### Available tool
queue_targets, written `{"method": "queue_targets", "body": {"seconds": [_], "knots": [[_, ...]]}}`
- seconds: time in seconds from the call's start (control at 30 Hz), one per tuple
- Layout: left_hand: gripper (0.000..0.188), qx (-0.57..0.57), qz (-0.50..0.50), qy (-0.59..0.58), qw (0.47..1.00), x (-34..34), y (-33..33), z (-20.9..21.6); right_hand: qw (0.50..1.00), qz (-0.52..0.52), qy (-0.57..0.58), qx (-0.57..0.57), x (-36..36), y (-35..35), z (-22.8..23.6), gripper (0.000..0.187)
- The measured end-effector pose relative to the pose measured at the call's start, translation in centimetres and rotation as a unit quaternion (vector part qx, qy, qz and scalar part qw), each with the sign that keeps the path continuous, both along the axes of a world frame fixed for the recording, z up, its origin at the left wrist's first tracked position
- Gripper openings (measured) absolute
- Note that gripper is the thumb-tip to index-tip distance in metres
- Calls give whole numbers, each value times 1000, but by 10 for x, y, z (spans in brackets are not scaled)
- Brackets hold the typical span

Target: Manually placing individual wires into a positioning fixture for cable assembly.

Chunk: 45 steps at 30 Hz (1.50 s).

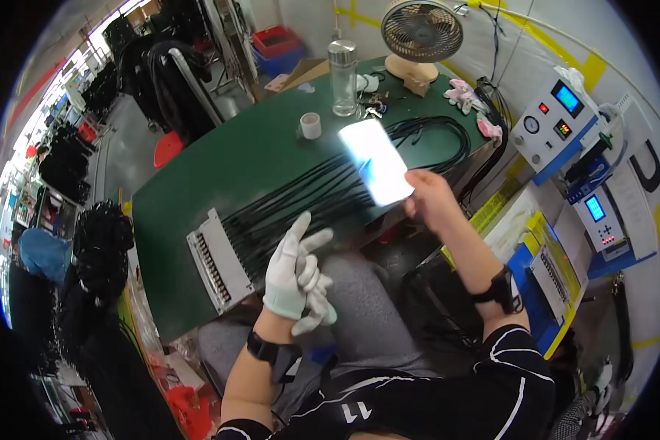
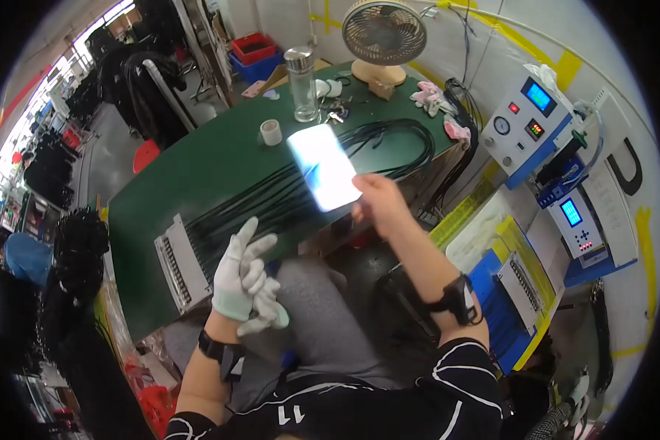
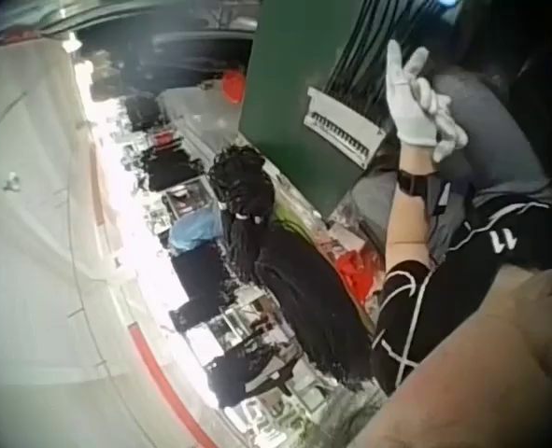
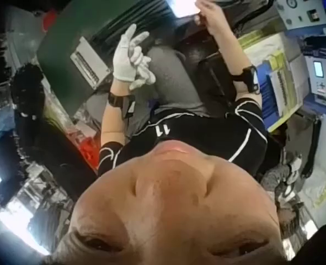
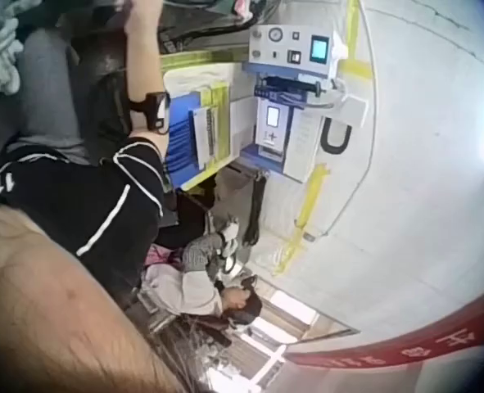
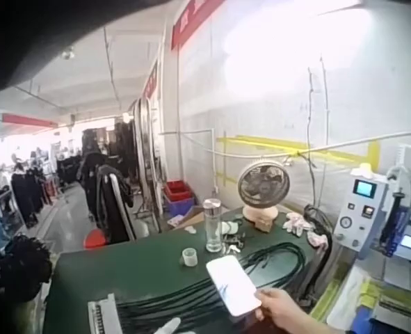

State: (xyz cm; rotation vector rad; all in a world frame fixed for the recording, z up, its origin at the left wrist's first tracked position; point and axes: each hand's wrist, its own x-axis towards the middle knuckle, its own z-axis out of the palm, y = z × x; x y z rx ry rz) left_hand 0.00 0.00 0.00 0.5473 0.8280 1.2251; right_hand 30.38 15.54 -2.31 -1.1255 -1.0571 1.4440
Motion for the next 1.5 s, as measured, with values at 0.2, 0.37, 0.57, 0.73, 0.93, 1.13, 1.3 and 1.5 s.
{"method": "queue_targets", "body": {"seconds": [0.2, 0.37, 0.57, 0.73, 0.93, 1.13, 1.3, 1.5], "knots": [[48, 21, -18, -108, 994, -22, -29, -30, 979, -187, -64, 44, 109, 135, -11, 29], [45, -27, 9, -112, 993, -27, -38, -36, 966, -257, 36, -8, 123, 222, -43, 26], [45, -82, 72, -161, 981, -26, -14, -19, 978, -182, -64, 74, 145, 301, -83, 25], [42, -41, 129, -349, 927, -54, 10, 4, 983, -170, 54, 39, 72, 259, -38, 33], [42, -23, 125, -462, 878, -63, 16, -19, 883, 292, -182, 320, -70, -32, 44, 48], [36, 7, -79, -547, 833, -32, 22, -40, 781, 233, -254, 520, -95, -144, 0, 45], [21, 50, 316, 77, 944, -5, 11, -33, 910, 47, -154, 383, -75, -165, 26, 33], [19, 287, 35, 426, 857, 69, -82, -12, 940, 9, -271, 209, -57, -197, 26, 31]]}}
